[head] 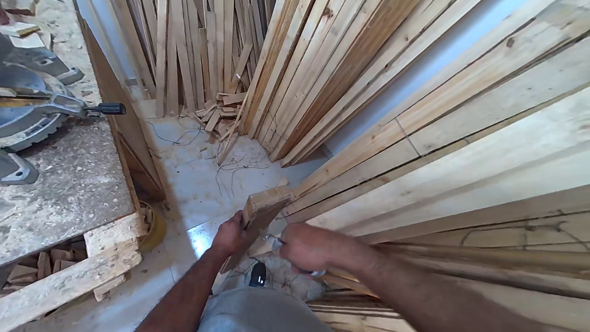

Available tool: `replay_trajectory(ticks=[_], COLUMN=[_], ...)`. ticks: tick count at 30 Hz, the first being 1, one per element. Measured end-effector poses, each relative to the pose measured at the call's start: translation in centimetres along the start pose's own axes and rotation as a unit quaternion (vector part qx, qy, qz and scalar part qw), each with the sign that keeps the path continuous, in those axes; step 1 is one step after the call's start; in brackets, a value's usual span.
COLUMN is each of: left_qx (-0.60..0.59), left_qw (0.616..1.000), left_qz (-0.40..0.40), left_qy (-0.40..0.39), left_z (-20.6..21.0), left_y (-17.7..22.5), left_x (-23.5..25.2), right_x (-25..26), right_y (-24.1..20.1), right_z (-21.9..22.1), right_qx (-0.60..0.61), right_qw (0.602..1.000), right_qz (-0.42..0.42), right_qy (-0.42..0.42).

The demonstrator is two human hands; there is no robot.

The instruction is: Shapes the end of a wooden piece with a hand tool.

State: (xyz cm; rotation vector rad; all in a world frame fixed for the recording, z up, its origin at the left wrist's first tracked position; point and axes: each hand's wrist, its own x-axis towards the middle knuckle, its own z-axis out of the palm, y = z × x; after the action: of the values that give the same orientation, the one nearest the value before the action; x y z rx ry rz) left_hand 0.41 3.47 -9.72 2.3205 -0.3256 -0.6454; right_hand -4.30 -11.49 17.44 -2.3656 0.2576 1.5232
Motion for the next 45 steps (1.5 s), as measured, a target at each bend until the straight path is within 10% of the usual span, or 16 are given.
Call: replay_trajectory(ticks=[45], left_qx=[-0.017], left_qw=[1.000], left_qz=[-0.007], left_qy=[0.011], left_z=[1.4], left_y=[1.2], left_x=[-2.0], right_x=[4.2], right_y=[-2.7], right_z=[0.2], right_qx=[-0.038], right_qw=[0.997], right_qz=[0.044], right_qy=[0.044])
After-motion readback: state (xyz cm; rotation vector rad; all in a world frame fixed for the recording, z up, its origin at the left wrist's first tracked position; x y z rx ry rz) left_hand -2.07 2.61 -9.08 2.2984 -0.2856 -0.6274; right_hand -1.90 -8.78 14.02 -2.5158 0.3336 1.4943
